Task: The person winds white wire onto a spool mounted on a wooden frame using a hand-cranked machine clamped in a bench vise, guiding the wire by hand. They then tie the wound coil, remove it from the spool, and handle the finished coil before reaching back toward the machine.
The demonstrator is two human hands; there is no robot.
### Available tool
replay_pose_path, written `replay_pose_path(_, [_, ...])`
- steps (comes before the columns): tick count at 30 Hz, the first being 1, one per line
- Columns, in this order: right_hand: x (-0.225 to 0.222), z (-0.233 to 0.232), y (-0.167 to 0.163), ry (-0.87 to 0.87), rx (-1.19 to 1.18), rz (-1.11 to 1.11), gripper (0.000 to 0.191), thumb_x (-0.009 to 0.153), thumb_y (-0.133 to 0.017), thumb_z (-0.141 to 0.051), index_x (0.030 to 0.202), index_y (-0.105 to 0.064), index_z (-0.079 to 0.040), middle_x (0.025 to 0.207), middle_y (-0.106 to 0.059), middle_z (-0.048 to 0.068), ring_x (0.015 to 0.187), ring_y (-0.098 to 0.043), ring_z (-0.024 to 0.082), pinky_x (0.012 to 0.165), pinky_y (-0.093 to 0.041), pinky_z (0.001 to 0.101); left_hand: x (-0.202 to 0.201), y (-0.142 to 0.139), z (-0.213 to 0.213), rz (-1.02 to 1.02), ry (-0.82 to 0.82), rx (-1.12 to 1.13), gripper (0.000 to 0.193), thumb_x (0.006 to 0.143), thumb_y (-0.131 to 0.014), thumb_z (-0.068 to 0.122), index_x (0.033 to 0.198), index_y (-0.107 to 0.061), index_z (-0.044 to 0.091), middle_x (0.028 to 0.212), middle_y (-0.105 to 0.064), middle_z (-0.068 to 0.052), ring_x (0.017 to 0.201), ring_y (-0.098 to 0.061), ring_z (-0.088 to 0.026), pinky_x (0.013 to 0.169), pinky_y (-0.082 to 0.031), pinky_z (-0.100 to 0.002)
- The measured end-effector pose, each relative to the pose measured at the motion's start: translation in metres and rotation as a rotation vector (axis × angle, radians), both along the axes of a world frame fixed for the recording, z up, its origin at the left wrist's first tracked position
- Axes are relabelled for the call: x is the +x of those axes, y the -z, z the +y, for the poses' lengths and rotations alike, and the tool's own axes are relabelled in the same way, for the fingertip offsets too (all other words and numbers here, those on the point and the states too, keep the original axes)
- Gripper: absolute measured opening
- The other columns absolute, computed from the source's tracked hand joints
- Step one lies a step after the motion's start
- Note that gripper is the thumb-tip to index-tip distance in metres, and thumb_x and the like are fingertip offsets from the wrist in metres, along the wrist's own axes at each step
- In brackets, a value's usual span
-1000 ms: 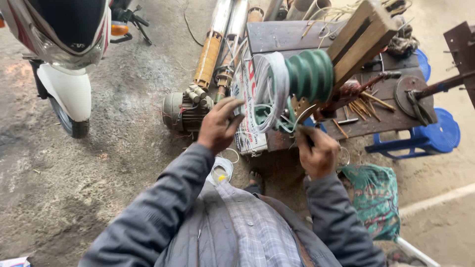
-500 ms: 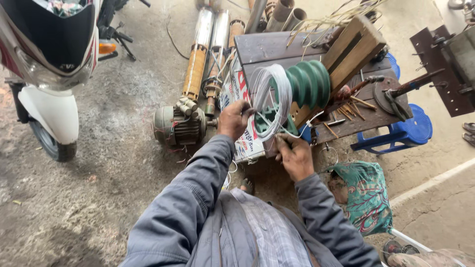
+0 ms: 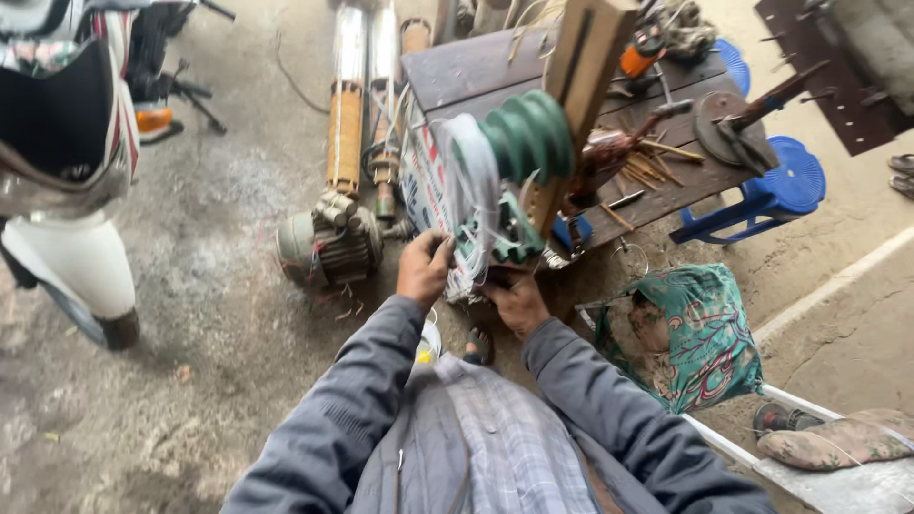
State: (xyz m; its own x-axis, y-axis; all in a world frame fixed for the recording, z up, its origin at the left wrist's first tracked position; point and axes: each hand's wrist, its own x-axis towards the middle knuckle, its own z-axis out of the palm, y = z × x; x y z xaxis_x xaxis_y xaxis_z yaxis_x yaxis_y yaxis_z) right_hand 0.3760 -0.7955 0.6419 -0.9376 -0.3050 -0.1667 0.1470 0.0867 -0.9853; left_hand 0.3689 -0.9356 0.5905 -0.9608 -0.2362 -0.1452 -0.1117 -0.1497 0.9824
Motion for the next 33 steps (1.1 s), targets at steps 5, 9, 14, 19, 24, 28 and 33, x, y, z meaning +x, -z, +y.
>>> replay_pose_path(5, [-0.006, 0.020, -0.003, -0.153, 1.005, 1.226, 0.033, 0.077, -0.064, -0.012, 0.108, -0.074, -0.013, 0.112, -0.073, 0.010, 0.107, -0.069, 0.030, 0.100, -0.047, 0.0513, 0.009, -0.001, 0.007, -0.085, 0.191, 0.021, 0.024, 0.099, -0.066, 0.022, 0.092, -0.070, -0.001, 0.075, -0.063, 0.001, 0.068, -0.052, -0.007, 0.059, -0.044, -0.026])
replay_pose_path(9, [-0.004, 0.036, -0.004, -0.153, 0.714, 0.867, 0.023, 0.088, -0.067, -0.014, 0.110, -0.074, -0.012, 0.111, -0.074, 0.010, 0.103, -0.071, 0.031, 0.091, -0.051, 0.0485, 0.018, -0.002, 0.014, -0.151, 0.295, 0.111, 0.021, 0.099, -0.065, 0.021, 0.096, -0.070, 0.001, 0.080, -0.063, 0.002, 0.071, -0.053, -0.008, 0.063, -0.044, -0.025])
replay_pose_path(14, [0.020, 0.046, -0.007, -0.088, 0.474, 0.573, 0.019, 0.097, -0.066, -0.014, 0.113, -0.070, -0.004, 0.107, -0.071, 0.019, 0.099, -0.068, 0.041, 0.084, -0.055, 0.0471, 0.021, 0.003, 0.022, -0.160, 0.363, 0.339, 0.018, 0.101, -0.065, 0.016, 0.104, -0.071, -0.001, 0.086, -0.065, 0.002, 0.073, -0.052, -0.007, 0.067, -0.044, -0.026])
replay_pose_path(19, [0.030, 0.059, -0.006, -0.142, 0.691, 0.758, 0.022, 0.095, -0.063, -0.013, 0.115, -0.066, -0.004, 0.104, -0.071, 0.021, 0.096, -0.068, 0.042, 0.082, -0.055, 0.0494, 0.032, 0.008, 0.027, -0.197, 0.426, 0.537, 0.022, 0.099, -0.063, 0.016, 0.111, -0.070, -0.001, 0.097, -0.071, -0.002, 0.084, -0.060, -0.009, 0.077, -0.049, -0.027])
replay_pose_path(24, [0.038, 0.071, 0.002, -0.141, 0.389, 0.583, 0.023, 0.099, -0.062, -0.013, 0.119, -0.067, -0.001, 0.104, -0.072, 0.022, 0.095, -0.069, 0.040, 0.079, -0.056, 0.0451, 0.045, 0.014, 0.034, -0.185, 0.415, 0.696, 0.027, 0.101, -0.063, 0.018, 0.118, -0.068, -0.002, 0.107, -0.070, -0.005, 0.091, -0.061, -0.014, 0.083, -0.049, -0.032])
replay_pose_path(28, [0.043, 0.067, 0.002, -0.124, 0.197, 0.497, 0.014, 0.102, -0.064, -0.013, 0.106, -0.069, -0.001, 0.093, -0.072, 0.017, 0.084, -0.072, 0.033, 0.073, -0.057, 0.0403, 0.051, 0.014, 0.038, -0.153, 0.421, 0.765, 0.029, 0.098, -0.062, 0.019, 0.118, -0.064, -0.003, 0.114, -0.071, -0.010, 0.105, -0.066, -0.020, 0.096, -0.051, -0.037])
replay_pose_path(33, [0.048, 0.064, -0.012, -0.173, 0.129, 0.076, 0.016, 0.104, -0.062, -0.014, 0.108, -0.072, -0.002, 0.074, -0.066, 0.015, 0.064, -0.062, 0.028, 0.061, -0.053, 0.0378, 0.056, 0.008, 0.040, -0.185, 0.414, 0.841, 0.034, 0.101, -0.059, 0.024, 0.122, -0.062, -0.003, 0.117, -0.071, -0.013, 0.108, -0.064, -0.023, 0.099, -0.048, -0.042])
